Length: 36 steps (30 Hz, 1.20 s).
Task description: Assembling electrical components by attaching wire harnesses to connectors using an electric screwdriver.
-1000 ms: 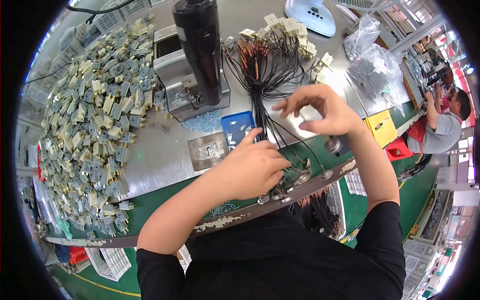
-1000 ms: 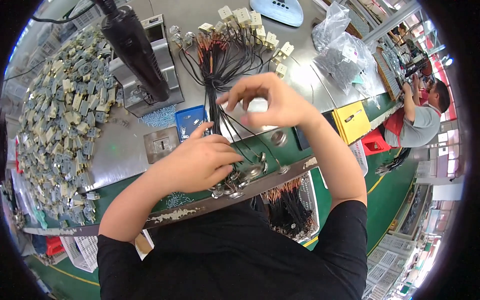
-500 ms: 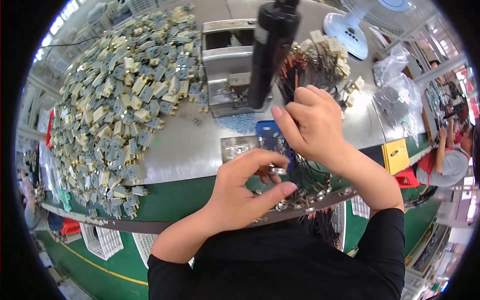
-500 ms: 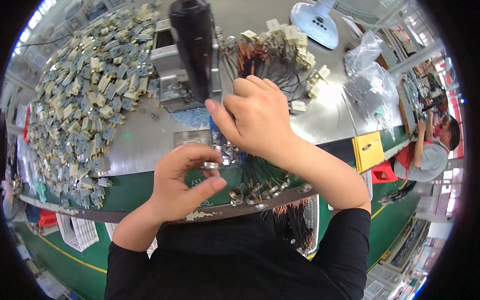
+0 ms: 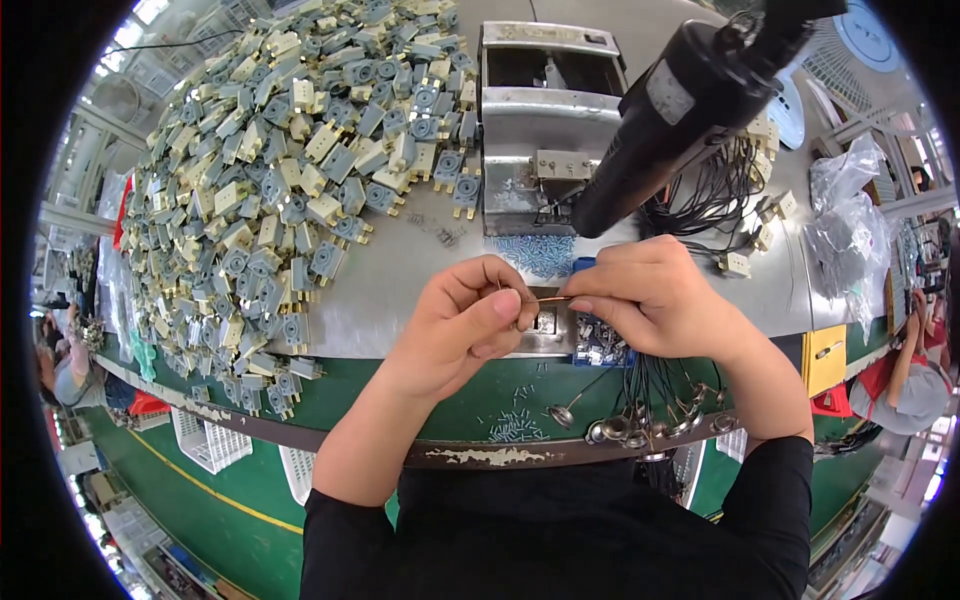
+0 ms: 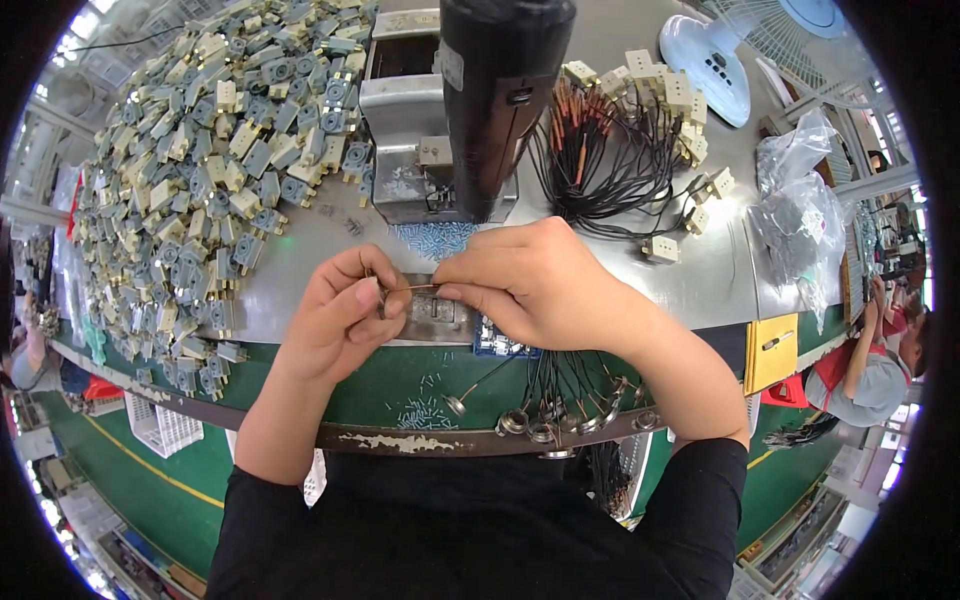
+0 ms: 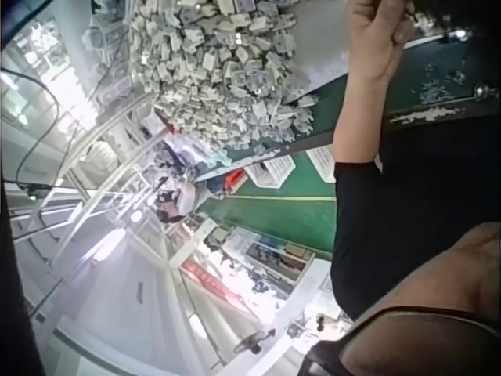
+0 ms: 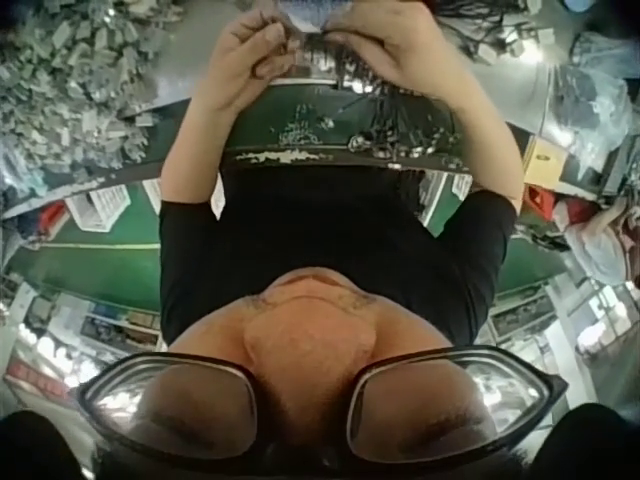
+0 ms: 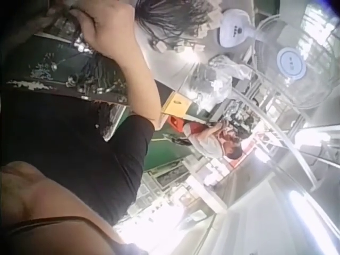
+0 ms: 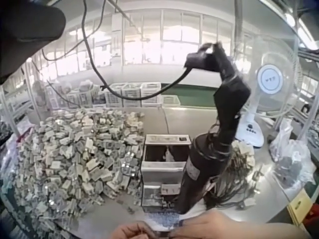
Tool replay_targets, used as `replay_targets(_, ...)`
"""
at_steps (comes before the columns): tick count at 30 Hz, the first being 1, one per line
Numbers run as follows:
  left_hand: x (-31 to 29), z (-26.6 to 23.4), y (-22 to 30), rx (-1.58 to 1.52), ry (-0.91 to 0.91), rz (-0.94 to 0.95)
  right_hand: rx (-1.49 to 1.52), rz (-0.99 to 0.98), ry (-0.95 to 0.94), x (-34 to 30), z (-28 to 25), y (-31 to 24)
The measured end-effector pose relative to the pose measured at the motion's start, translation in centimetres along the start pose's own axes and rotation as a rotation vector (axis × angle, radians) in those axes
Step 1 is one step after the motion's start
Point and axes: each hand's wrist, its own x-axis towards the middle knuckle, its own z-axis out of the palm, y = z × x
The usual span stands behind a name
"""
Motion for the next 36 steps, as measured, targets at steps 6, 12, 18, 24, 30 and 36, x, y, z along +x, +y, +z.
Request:
replay_targets(6,0.6,-0.3,-0.2,0.006,0.019,-0.012,0.000,0.069,0.023,0.1,0.1,-0.5)
replay_targets(12,0.9,1.2,-0.5,0.316,0.170,-0.095,-0.189,-0.036,0.165,-0.9,0.5,0.4)
replay_targets(18,0.5,1.8,-1.4,0.321,0.008,0.073,0.126,0.121,0.163,-1.1,0.6,0.2)
replay_targets(24,0.5,2.1,-1.5,0.342,-0.002,0.077,0.204,0.221,0.160,-1.3,0.5,-0.7)
replay_targets(30,0.2,2.8,0.3,1.094,-0.026,0.157,0.117,0.148,0.096,-1.7,0.6,-1.1)
replay_targets(36,-0.1,2.7,0.1,1.299,-0.108,0.190,0.144,0.164,0.006,-1.7,0.7,-1.5)
